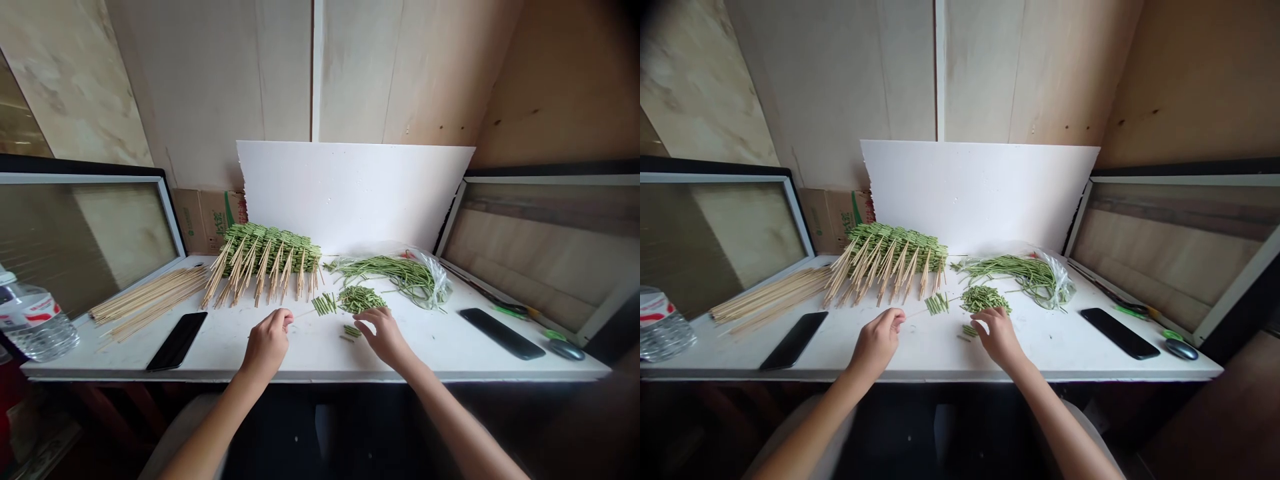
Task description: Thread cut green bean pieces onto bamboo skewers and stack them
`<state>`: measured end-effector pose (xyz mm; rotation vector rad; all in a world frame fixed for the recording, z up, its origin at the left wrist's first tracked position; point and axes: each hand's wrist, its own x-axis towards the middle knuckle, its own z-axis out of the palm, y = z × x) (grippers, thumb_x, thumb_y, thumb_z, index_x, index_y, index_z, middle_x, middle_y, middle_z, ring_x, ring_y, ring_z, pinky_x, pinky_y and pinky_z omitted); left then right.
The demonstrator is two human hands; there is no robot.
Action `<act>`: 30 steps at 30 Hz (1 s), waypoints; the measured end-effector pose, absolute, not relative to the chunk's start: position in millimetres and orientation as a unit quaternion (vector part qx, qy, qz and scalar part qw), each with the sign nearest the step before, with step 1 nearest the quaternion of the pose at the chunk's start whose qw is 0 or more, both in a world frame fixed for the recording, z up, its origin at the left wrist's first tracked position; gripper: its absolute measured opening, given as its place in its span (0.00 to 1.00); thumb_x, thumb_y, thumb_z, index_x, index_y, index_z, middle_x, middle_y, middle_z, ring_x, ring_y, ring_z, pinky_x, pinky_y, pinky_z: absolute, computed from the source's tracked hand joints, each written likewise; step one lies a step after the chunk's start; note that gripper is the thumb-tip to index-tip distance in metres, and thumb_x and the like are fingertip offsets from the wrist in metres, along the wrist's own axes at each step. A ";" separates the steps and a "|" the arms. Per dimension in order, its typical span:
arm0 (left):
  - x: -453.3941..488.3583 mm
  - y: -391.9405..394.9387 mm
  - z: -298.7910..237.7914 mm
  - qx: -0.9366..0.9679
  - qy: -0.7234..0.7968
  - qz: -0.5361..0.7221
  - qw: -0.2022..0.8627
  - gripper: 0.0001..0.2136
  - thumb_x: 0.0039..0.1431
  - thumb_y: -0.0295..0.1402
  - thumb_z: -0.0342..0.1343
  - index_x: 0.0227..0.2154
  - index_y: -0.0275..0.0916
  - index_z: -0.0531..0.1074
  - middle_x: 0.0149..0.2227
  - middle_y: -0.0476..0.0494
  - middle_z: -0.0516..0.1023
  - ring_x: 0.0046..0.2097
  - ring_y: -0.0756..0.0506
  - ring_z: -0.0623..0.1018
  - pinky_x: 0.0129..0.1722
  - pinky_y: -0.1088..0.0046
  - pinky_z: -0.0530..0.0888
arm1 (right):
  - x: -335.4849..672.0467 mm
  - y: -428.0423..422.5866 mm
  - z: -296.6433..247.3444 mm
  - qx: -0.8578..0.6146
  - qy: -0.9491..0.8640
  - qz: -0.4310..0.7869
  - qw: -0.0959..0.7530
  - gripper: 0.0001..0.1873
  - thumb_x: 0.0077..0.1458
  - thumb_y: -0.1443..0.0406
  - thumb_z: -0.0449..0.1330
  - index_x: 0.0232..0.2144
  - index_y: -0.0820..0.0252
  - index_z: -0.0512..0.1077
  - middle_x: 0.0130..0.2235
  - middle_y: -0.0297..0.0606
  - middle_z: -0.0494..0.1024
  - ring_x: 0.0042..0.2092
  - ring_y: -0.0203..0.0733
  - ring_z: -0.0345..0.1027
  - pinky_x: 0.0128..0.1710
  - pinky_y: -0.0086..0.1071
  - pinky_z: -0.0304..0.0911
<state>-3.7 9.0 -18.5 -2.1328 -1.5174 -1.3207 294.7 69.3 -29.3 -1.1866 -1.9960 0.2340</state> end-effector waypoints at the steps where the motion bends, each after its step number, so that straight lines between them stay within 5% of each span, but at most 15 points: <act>1: -4.3 9.9 -19.5 -0.724 -0.519 -0.443 0.104 0.14 0.57 0.15 0.47 0.37 0.41 0.70 0.33 0.47 0.82 0.36 0.45 0.84 0.32 0.74 0.75 | 298.4 72.7 -35.0 -0.486 -0.791 0.058 0.368 0.11 0.61 0.56 0.62 0.38 0.51 0.83 0.41 0.45 0.82 0.47 0.61 0.69 0.47 0.54 0.64; 5: -3.5 10.2 -21.8 -0.730 -0.521 -0.431 0.098 0.14 0.58 0.15 0.47 0.36 0.41 0.69 0.33 0.47 0.82 0.37 0.45 0.84 0.32 0.75 0.75 | 301.5 78.9 -51.3 -0.513 -0.803 0.010 0.302 0.09 0.60 0.60 0.62 0.34 0.53 0.83 0.40 0.46 0.81 0.46 0.59 0.68 0.45 0.49 0.64; 12: -1.9 8.4 -22.2 -0.734 -0.521 -0.426 0.092 0.14 0.57 0.15 0.48 0.36 0.42 0.68 0.34 0.48 0.82 0.38 0.45 0.84 0.31 0.75 0.74 | 295.6 78.5 -53.1 -0.508 -0.791 0.048 0.338 0.08 0.59 0.63 0.60 0.31 0.54 0.79 0.36 0.42 0.81 0.44 0.55 0.68 0.44 0.44 0.62; 17: -3.1 9.1 -21.3 -0.737 -0.516 -0.427 0.088 0.14 0.58 0.15 0.47 0.36 0.42 0.68 0.34 0.48 0.82 0.39 0.45 0.84 0.31 0.75 0.74 | 295.1 76.1 -33.7 -0.499 -0.705 0.244 0.440 0.17 0.57 0.51 0.63 0.40 0.54 0.81 0.41 0.44 0.83 0.43 0.54 0.72 0.41 0.42 0.64; 23: -0.5 5.9 -18.5 -0.739 -0.507 -0.437 0.082 0.13 0.59 0.16 0.47 0.37 0.42 0.68 0.34 0.48 0.81 0.39 0.45 0.84 0.33 0.75 0.75 | 287.7 65.9 -11.3 -0.406 -0.543 0.532 0.507 0.21 0.48 0.46 0.70 0.35 0.54 0.79 0.41 0.41 0.82 0.46 0.50 0.73 0.42 0.38 0.65; 30: 4.4 1.7 -16.2 -0.747 -0.498 -0.432 0.083 0.13 0.60 0.17 0.47 0.37 0.42 0.68 0.34 0.47 0.81 0.40 0.46 0.84 0.32 0.75 0.74 | 279.8 58.8 -7.3 -0.317 -0.487 0.626 0.520 0.21 0.51 0.45 0.69 0.36 0.54 0.79 0.50 0.46 0.81 0.60 0.55 0.68 0.52 0.42 0.64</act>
